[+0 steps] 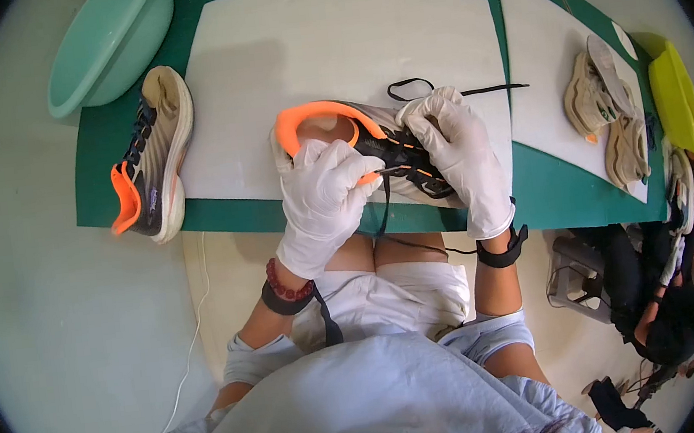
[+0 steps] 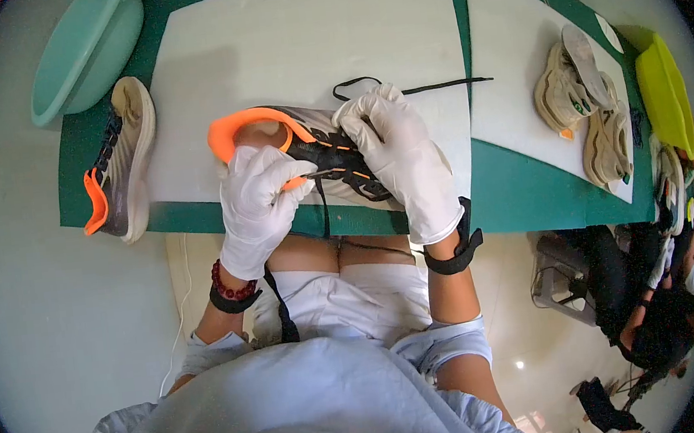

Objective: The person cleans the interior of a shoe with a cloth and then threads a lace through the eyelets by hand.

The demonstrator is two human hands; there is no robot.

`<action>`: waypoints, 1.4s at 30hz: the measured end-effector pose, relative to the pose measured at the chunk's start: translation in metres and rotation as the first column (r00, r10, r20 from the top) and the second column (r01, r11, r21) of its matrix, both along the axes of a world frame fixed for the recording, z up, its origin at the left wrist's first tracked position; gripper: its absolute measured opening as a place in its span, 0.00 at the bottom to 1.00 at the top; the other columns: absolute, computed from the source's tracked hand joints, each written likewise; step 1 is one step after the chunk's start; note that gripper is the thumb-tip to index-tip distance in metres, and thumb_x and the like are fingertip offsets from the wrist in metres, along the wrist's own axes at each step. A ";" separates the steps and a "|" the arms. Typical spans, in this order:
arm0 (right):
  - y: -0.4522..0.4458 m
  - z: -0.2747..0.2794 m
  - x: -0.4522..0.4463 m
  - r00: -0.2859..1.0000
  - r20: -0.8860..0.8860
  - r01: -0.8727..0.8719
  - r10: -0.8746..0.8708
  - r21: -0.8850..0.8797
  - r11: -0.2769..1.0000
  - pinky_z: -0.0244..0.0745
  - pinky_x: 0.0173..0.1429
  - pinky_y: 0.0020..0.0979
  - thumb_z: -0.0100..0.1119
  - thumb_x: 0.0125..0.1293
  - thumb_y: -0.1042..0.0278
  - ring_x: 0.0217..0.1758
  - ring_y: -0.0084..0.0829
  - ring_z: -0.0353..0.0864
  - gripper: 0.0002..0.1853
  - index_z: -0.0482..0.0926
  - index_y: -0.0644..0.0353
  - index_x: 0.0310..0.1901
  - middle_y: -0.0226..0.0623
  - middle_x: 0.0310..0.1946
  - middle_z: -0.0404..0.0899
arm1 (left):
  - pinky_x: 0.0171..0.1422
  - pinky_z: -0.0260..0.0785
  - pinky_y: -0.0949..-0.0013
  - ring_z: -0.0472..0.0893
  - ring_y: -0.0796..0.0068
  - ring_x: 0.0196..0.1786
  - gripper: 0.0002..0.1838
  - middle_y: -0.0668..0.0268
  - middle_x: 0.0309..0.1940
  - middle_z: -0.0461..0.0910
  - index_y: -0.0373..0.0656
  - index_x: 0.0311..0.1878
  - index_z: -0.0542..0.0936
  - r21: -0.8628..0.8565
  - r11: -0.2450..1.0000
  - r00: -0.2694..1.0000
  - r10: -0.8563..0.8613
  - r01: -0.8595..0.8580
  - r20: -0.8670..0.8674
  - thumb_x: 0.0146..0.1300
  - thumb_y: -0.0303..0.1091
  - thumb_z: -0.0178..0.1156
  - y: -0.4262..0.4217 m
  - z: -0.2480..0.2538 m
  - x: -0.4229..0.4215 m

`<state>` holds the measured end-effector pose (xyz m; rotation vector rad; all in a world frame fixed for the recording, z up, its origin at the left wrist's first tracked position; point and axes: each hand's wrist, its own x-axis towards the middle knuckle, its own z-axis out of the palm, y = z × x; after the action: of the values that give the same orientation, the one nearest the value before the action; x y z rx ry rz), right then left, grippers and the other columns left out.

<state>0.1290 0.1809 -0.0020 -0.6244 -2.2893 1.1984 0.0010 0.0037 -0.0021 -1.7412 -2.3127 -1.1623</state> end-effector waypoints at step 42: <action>0.004 0.006 0.015 0.988 -0.050 -0.154 0.146 -0.325 0.933 0.75 0.40 0.23 0.72 0.67 0.78 0.35 0.19 0.80 0.02 0.91 0.65 0.39 0.34 0.38 0.88 | 0.58 0.64 0.58 0.74 0.65 0.40 0.12 0.74 0.31 0.77 0.53 0.40 0.89 0.092 0.995 0.999 -0.043 0.042 0.003 0.51 0.37 0.79 0.008 -0.009 -0.003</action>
<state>0.1435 0.1850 0.0037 -0.5518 -2.1644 1.6738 -0.0022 0.0117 -0.0110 -1.7657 -2.1971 -1.2604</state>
